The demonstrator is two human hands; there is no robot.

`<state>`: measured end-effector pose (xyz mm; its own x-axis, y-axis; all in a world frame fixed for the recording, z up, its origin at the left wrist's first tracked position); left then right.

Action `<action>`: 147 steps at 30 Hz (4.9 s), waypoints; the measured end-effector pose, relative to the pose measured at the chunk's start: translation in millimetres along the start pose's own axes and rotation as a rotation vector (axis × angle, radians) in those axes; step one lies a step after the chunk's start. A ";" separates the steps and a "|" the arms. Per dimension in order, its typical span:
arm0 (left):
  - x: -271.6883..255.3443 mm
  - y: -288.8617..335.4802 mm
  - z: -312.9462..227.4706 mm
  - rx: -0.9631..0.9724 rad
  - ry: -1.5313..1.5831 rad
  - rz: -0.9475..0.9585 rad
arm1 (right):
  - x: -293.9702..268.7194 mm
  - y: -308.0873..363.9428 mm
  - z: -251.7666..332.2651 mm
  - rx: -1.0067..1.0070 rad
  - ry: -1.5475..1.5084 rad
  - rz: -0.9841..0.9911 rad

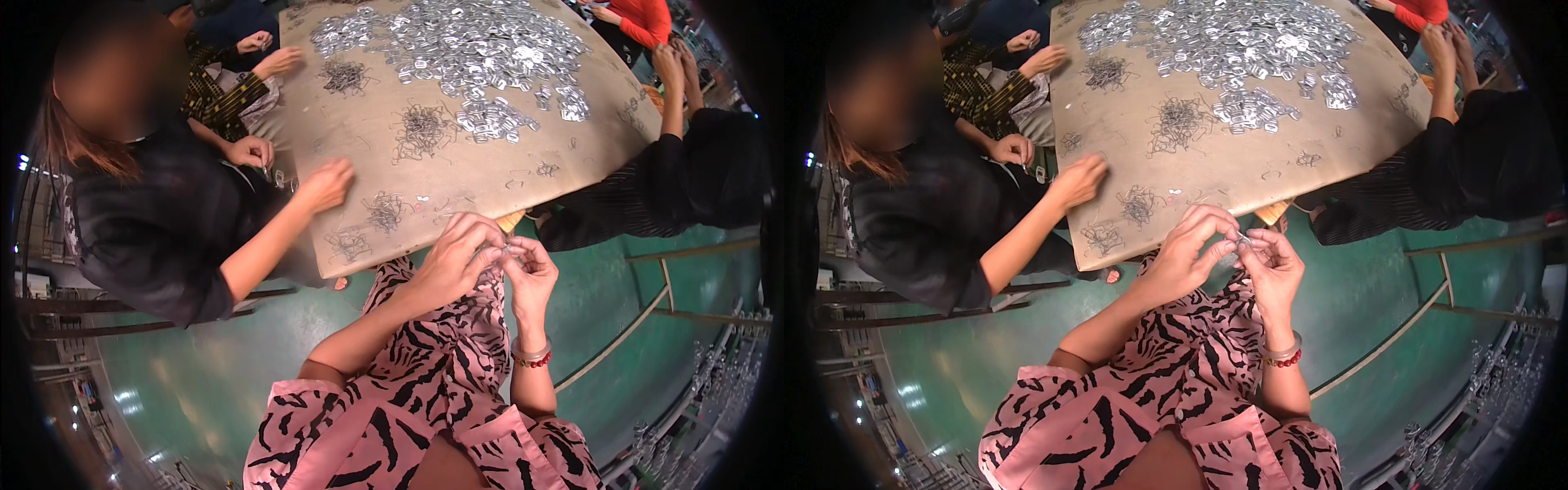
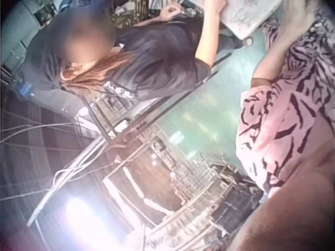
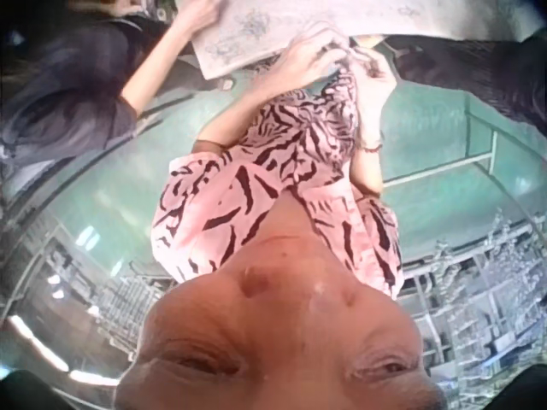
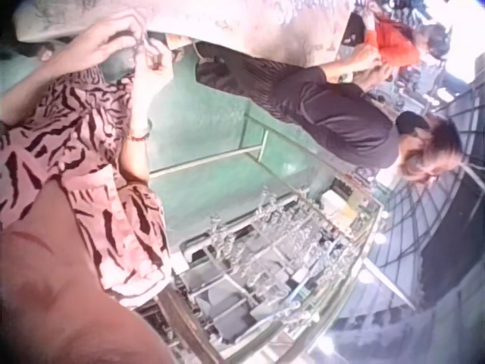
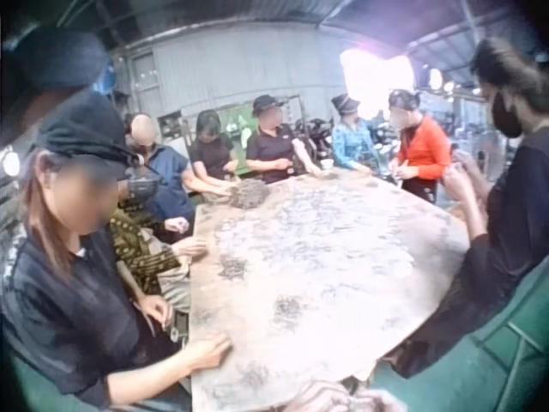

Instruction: The person sorts through a pile of small metal buckles on a table, picking them up individually and placing them into smaller clusters or onto a chain.

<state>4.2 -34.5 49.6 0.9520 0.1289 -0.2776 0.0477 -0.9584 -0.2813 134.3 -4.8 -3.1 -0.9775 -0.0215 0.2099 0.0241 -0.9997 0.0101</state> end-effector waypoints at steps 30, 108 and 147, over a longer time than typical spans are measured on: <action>-10.9 6.3 43.9 -0.095 -0.053 -0.119 | 27.2 -257.6 -75.7 -0.363 1.047 -0.135; 18.3 -5.6 45.5 -0.092 0.045 -0.005 | 25.9 -170.3 -0.2 -0.268 0.528 0.074; -36.0 -5.0 71.8 0.009 -0.155 -0.171 | 1.6 -21.1 14.0 0.015 -0.166 -0.011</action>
<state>-52.0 -16.1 -5.0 0.8722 0.3279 -0.3629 0.2014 -0.9169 -0.3444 135.2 16.5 10.7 -0.9297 -0.0062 0.3683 0.0176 -0.9995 0.0276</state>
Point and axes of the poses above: each hand's wrist, its own y-axis away from the middle knuckle, its own x-axis out of the palm, z = x × y, the point moved 9 cm from there along -y, towards the middle knuckle, and after that the axes turned 7 degrees about -z, right-handed, at the moved point
